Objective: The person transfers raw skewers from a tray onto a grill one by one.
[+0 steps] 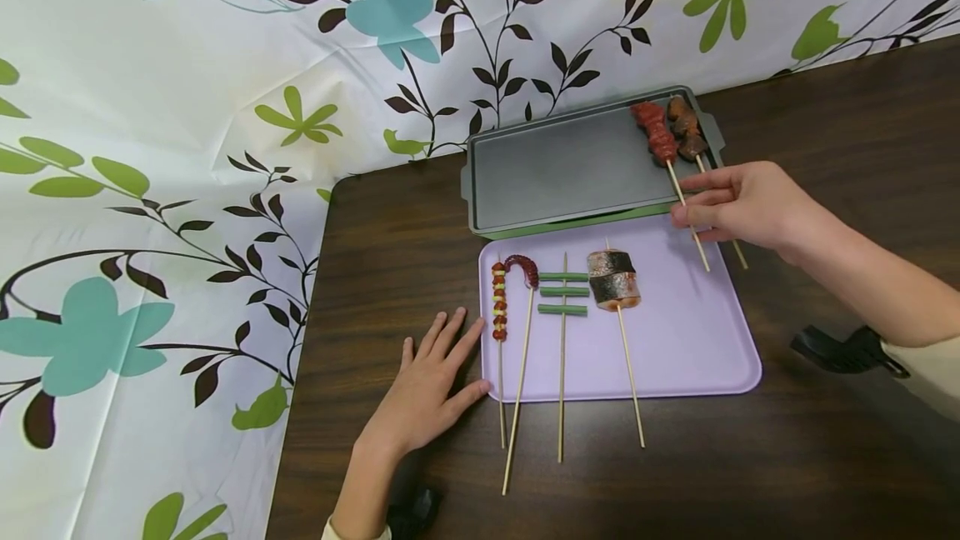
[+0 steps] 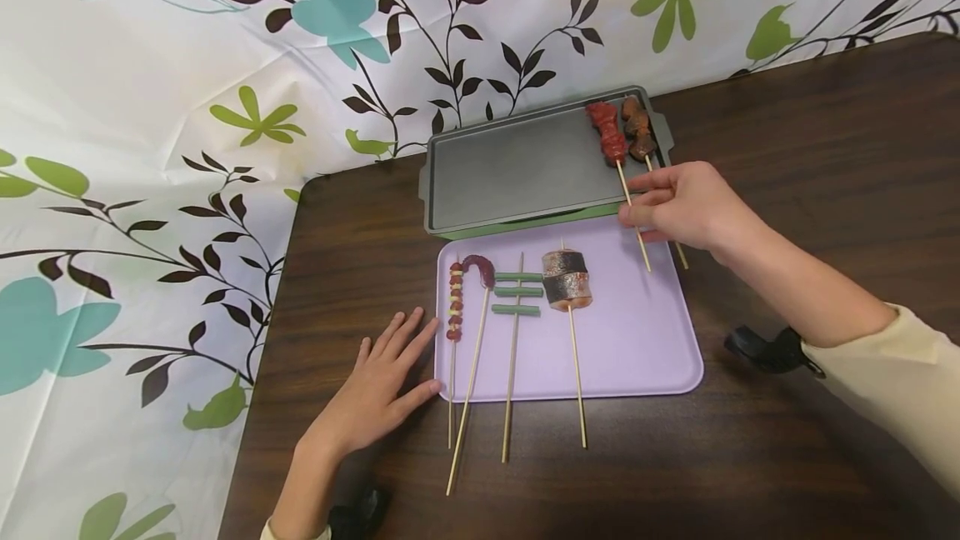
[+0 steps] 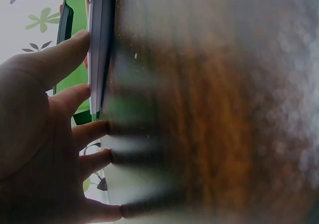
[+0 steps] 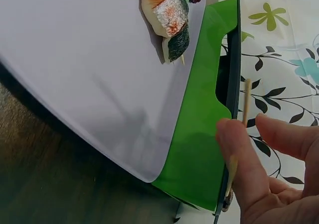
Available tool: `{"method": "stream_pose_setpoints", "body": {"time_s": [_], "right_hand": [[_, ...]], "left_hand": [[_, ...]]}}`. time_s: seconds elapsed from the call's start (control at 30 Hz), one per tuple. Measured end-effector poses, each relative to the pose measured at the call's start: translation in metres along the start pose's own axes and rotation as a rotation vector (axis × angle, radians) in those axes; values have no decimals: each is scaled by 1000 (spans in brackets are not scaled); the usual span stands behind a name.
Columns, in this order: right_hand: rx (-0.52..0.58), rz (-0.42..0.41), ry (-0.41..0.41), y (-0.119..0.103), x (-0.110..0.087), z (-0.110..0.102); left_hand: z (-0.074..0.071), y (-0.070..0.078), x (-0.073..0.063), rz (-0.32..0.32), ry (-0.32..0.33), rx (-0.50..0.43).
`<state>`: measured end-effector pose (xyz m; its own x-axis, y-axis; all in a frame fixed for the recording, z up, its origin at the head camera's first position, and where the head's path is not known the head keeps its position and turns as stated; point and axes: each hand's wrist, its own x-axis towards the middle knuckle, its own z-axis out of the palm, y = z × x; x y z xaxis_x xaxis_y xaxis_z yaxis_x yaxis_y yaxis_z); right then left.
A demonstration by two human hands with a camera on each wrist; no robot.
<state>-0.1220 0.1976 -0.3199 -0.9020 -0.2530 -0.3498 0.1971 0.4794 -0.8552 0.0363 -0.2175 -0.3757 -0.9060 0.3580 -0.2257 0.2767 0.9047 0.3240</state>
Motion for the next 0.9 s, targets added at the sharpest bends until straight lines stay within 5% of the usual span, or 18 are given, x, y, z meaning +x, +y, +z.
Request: {"method": "stream_pose_setpoints", "body": {"time_s": [0.2, 0.53, 0.73, 0.9], "right_hand": [[-76, -28, 5, -1, -6, 3], [-381, -120, 132, -10, -27, 7], [-350, -154, 188, -15, -50, 4], [-219, -170, 134, -13, -70, 10]], "left_hand": [[0, 0, -1, 0, 3, -4], [0, 0, 0, 3, 4, 1], [-1, 0, 1, 5, 6, 6], [-1, 1, 1, 5, 3, 3]]}}
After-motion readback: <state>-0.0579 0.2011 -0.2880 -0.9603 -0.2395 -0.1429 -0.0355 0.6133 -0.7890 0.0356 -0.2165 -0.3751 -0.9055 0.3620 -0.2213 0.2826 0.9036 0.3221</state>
